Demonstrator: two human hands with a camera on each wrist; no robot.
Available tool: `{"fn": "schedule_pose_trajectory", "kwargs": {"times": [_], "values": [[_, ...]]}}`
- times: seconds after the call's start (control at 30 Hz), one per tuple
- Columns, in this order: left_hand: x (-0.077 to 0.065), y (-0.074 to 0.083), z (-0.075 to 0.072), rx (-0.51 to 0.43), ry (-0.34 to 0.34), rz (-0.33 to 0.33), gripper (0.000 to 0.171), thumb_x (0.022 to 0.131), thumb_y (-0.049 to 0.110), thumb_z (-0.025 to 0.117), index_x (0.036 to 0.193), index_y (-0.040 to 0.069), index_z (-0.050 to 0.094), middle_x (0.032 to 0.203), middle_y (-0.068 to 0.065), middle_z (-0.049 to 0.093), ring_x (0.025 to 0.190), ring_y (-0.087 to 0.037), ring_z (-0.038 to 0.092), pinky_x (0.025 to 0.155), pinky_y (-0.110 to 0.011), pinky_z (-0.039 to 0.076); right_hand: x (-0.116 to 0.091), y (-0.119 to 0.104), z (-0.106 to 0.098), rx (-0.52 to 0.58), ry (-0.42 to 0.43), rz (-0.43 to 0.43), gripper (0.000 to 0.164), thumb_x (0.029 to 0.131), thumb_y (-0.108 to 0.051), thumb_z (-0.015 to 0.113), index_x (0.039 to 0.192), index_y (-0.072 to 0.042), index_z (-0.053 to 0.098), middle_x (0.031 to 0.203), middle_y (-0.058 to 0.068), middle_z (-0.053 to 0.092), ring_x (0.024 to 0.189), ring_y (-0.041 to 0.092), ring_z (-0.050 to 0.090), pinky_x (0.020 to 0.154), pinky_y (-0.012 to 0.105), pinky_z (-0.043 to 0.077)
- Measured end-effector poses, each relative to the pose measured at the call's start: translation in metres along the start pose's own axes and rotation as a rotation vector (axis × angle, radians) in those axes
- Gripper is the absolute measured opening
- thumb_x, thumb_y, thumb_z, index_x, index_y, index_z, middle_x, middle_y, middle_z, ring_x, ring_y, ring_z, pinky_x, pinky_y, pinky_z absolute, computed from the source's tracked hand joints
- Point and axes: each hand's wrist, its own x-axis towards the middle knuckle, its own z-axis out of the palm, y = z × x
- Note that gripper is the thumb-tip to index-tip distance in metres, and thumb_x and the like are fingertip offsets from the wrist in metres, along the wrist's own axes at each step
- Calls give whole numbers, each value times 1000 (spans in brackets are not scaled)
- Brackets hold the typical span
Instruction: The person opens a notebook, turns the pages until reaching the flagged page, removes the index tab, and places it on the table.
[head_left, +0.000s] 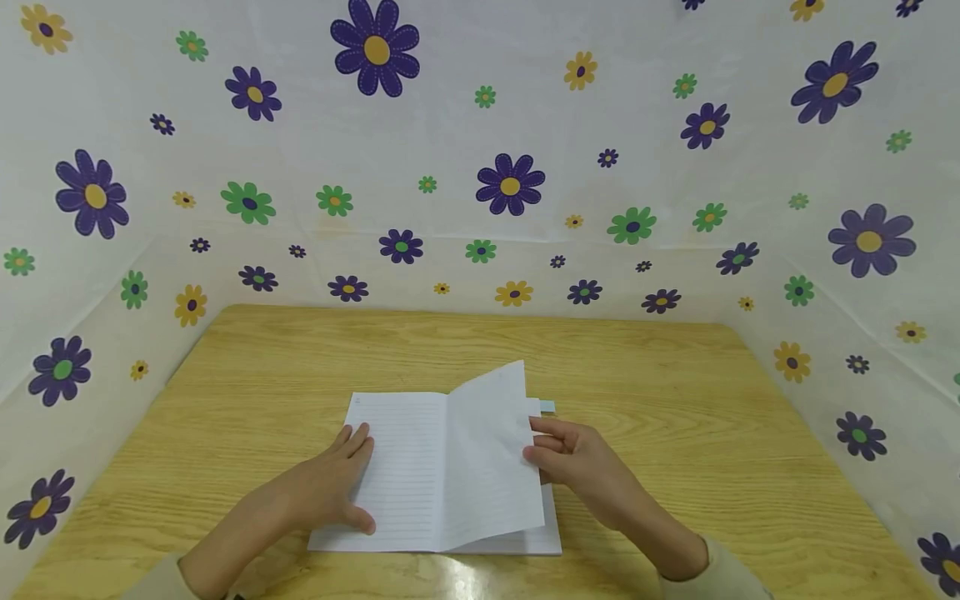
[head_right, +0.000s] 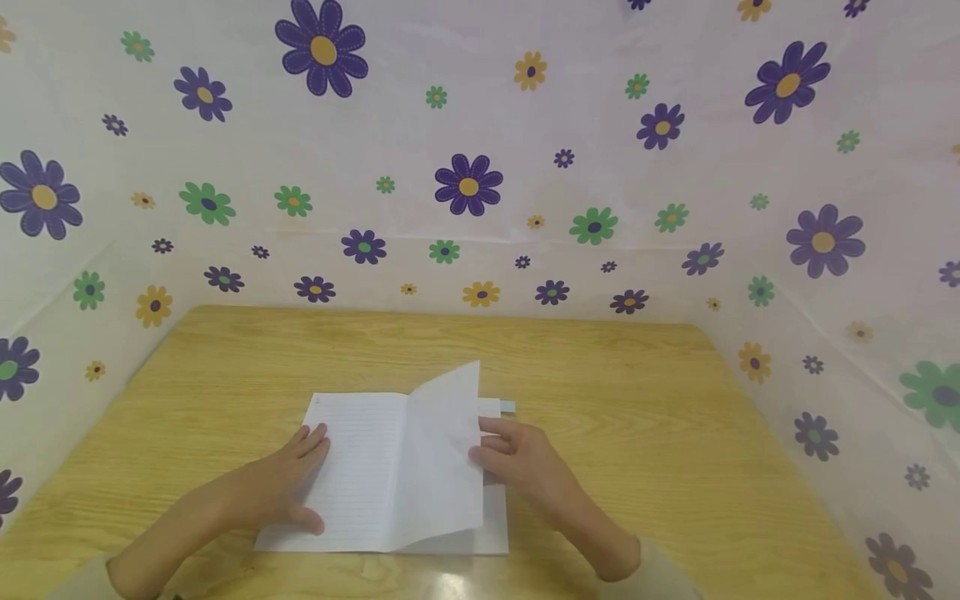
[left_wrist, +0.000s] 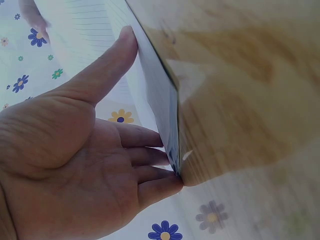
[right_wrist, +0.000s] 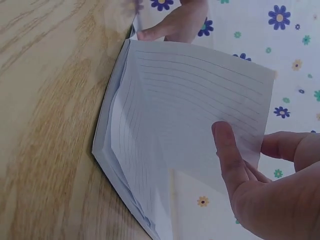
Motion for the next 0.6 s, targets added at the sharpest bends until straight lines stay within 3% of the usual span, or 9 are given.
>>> {"fn": "schedule_pose_trajectory", "kwargs": {"times": [0.23,0.43,0.6], "values": [[0,1,-1,-1,1,-3,114,78,47,86,151,-20,30,162,-40,14,150,-58,9,118,-64,24,1,-5,1,-1,-27,4,69,102,-20,66,154,13,33,148,31,50,114,24,66,95,37,57],[0,1,-1,-8,5,-7,113,78,46,87,151,-20,31,162,-39,14,150,-57,9,118,-64,23,5,-7,4,-4,-38,13,67,103,-21,66,154,11,36,147,29,52,104,20,64,93,36,56],[0,2,-1,-17,4,-10,113,77,45,88,151,-20,31,163,-39,14,150,-58,9,118,-65,23,9,-6,7,20,-44,12,68,103,-23,66,154,11,37,152,30,45,115,22,62,93,34,56]]}}
